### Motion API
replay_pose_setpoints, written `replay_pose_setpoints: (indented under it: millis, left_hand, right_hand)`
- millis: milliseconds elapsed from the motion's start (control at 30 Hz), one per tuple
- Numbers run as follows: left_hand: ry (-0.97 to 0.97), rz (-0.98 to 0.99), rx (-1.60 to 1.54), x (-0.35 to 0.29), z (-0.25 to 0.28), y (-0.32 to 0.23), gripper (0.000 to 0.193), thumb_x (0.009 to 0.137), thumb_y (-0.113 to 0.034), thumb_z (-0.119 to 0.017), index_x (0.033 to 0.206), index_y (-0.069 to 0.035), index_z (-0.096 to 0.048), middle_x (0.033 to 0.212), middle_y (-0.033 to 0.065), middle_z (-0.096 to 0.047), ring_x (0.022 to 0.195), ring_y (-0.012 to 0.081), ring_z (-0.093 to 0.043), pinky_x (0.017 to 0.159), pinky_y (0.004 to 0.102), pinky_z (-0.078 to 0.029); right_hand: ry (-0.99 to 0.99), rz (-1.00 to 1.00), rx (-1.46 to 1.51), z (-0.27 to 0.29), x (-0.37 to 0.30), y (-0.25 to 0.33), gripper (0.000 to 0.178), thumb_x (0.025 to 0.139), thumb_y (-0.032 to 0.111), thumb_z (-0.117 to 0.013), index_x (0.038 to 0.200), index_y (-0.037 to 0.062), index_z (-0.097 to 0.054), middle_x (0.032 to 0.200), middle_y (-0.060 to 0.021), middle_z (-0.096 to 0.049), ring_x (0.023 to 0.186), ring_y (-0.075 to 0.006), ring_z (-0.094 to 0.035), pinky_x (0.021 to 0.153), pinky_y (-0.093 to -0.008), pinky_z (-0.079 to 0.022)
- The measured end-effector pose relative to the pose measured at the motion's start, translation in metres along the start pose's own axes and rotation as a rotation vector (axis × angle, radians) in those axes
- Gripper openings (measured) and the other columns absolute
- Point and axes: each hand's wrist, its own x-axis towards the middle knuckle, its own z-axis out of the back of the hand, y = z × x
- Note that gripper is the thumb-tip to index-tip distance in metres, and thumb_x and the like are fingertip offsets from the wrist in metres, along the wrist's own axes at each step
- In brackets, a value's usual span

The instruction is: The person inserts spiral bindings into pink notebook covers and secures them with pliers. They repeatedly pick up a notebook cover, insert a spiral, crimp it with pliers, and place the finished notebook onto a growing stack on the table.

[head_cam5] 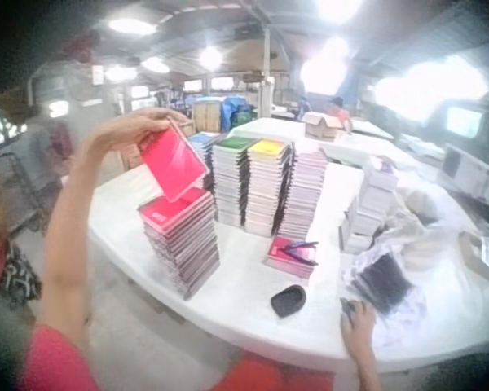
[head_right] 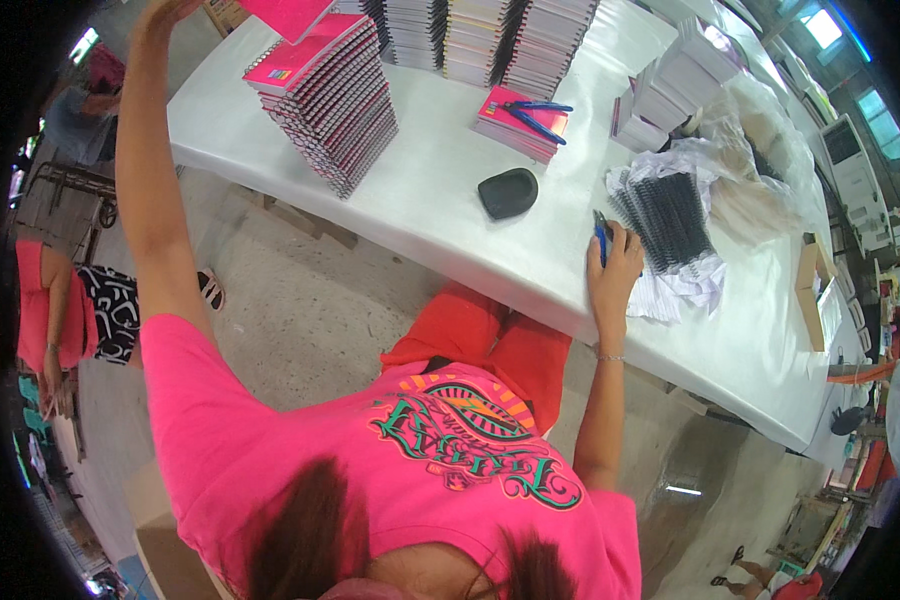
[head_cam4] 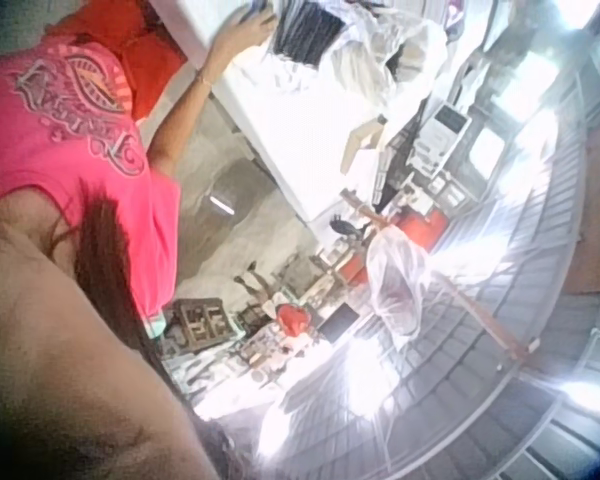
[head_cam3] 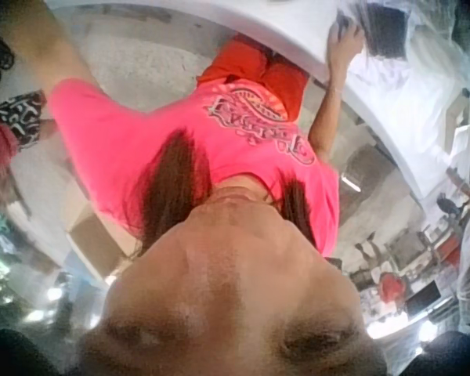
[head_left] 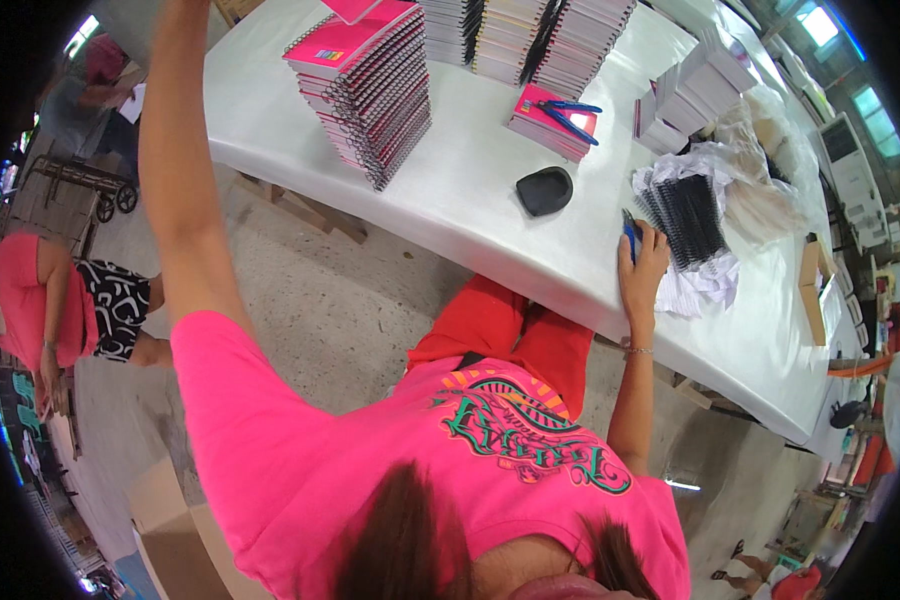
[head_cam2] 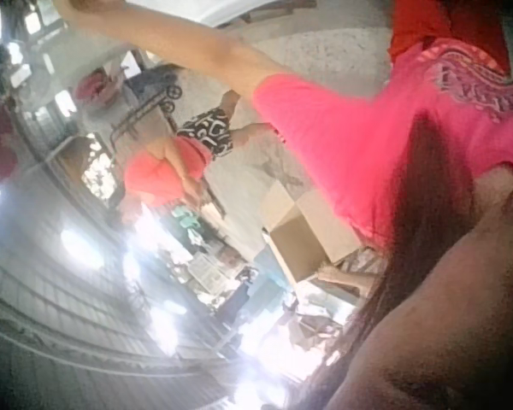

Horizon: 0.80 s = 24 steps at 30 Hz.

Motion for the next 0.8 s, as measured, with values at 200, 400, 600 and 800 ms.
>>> replay_pose_setpoints:
  millis: [200,400,600,800]
  left_hand:
    - [0.019,-0.215,0.065,0.031,-0.046,0.026,0.031,0.095,-0.018,-0.047,0.108,-0.005,-0.072,0.103,0.0074,-0.069,0.098,0.0158,-0.061,0.09,0.0298,-0.048]
    - [0.113,0.076,0.286,0.021,-0.103,0.023,0.035,0.089,-0.027,-0.05,0.1,-0.004,-0.074,0.107,0.0133,-0.069,0.102,0.0227,-0.062,0.094,0.0354,-0.046]
    - [0.137,-0.304,0.403,0.033,-0.119,0.057,0.037,0.087,-0.03,-0.051,0.092,-0.004,-0.077,0.098,0.0168,-0.062,0.1,0.028,-0.059,0.092,0.0352,-0.046]
    - [0.107,-0.302,0.348,0.033,-0.122,0.064,0.035,0.087,-0.027,-0.052,0.089,-0.002,-0.076,0.099,0.0172,-0.057,0.095,0.027,-0.06,0.09,0.0346,-0.048]
  right_hand:
    - [-0.009,0.005,0.006,0.004,-0.003,0.005,0.036,0.09,0.019,-0.063,0.122,0.0058,-0.057,0.113,-0.0181,-0.055,0.105,-0.0366,-0.052,0.092,-0.0476,-0.04]
    - [-0.007,0.005,-0.004,0.004,-0.002,0.004,0.035,0.09,0.019,-0.063,0.122,0.0051,-0.057,0.112,-0.0185,-0.054,0.104,-0.037,-0.052,0.09,-0.0464,-0.041]
    - [-0.01,0.0,0.014,0.007,-0.004,0.007,0.035,0.09,0.018,-0.063,0.122,0.0053,-0.057,0.112,-0.0189,-0.054,0.102,-0.0372,-0.052,0.09,-0.0469,-0.041]
    - [-0.026,-0.013,0.039,0.009,-0.007,0.011,0.035,0.09,0.018,-0.062,0.122,0.006,-0.057,0.113,-0.0195,-0.054,0.104,-0.0377,-0.051,0.092,-0.0482,-0.04]
